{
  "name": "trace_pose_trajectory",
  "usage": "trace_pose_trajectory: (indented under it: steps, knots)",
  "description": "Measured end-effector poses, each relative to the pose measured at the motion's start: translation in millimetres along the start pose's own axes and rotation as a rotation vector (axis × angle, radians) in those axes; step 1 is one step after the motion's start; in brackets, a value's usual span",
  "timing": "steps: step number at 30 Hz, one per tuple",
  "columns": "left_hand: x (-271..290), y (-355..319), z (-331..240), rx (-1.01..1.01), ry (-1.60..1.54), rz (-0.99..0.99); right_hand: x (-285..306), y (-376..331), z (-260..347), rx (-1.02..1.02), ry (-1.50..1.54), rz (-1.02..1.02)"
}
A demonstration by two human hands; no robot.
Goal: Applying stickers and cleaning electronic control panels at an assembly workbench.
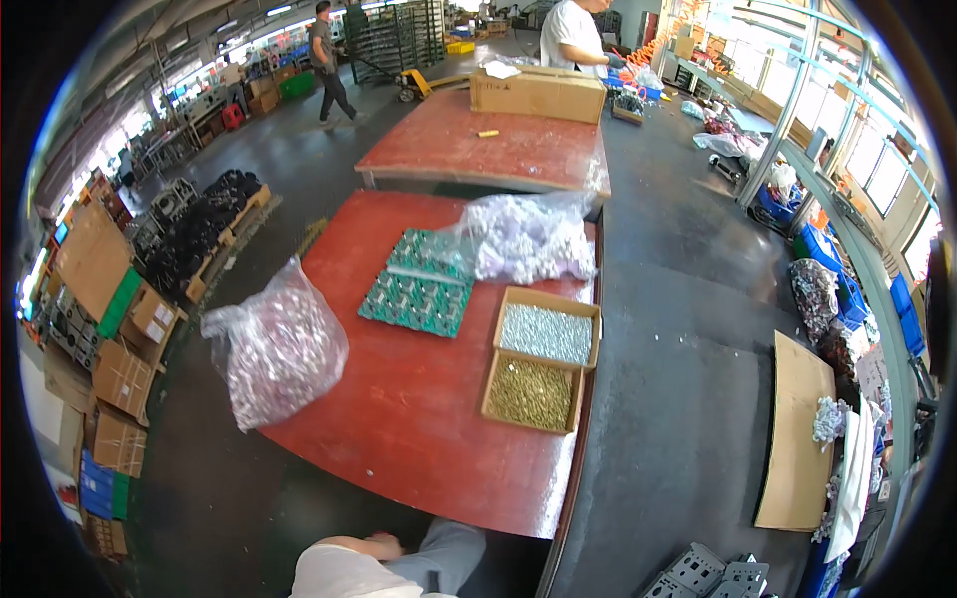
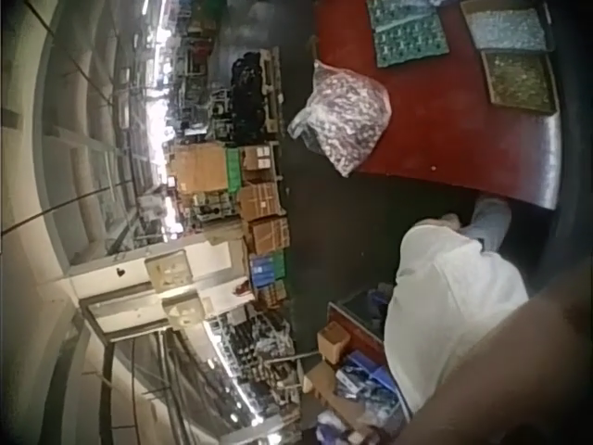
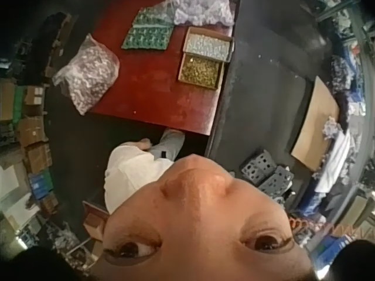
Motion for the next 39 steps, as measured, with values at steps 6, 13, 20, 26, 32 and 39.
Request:
trace_pose_trajectory:
  steps: [6, 13, 20, 26, 32, 39]
  knots:
    - [-142.6, 92.4, 93.8, 0.123, 0.051, 0.076, 0.9, -12.3, -25.5, -0.093, -0.116, 0.063]
    - [-193.4, 219.5, 150.5, 0.010, 0.047, 0.121, 4.6, -32.5, 4.3, -0.203, -0.217, 0.136]
    - [-142.1, 258.5, 116.8, -0.121, 0.027, 0.144, 22.3, -53.1, 73.9, -0.310, -0.297, 0.181]
    - [-114.5, 242.4, 82.3, -0.231, 0.028, 0.123, 26.6, -48.0, 85.0, -0.336, -0.330, 0.256]
    - [-51.2, 233.5, 21.6, -0.355, 0.091, 0.060, 39.1, -59.3, 103.7, -0.389, -0.210, 0.279]
    - [-28.8, 223.0, -77.7, -0.516, 0.136, 0.004, 37.1, -64.1, 99.6, -0.469, -0.052, 0.256]
Point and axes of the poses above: each hand's wrist, its own y-axis towards the middle knuckle, its own x-axis out of the back of the hand, z = x × y, the point moved 10 cm from there along y, towards the middle knuckle, and after that the axes turned 2 degrees about z, right-handed, at the moved point
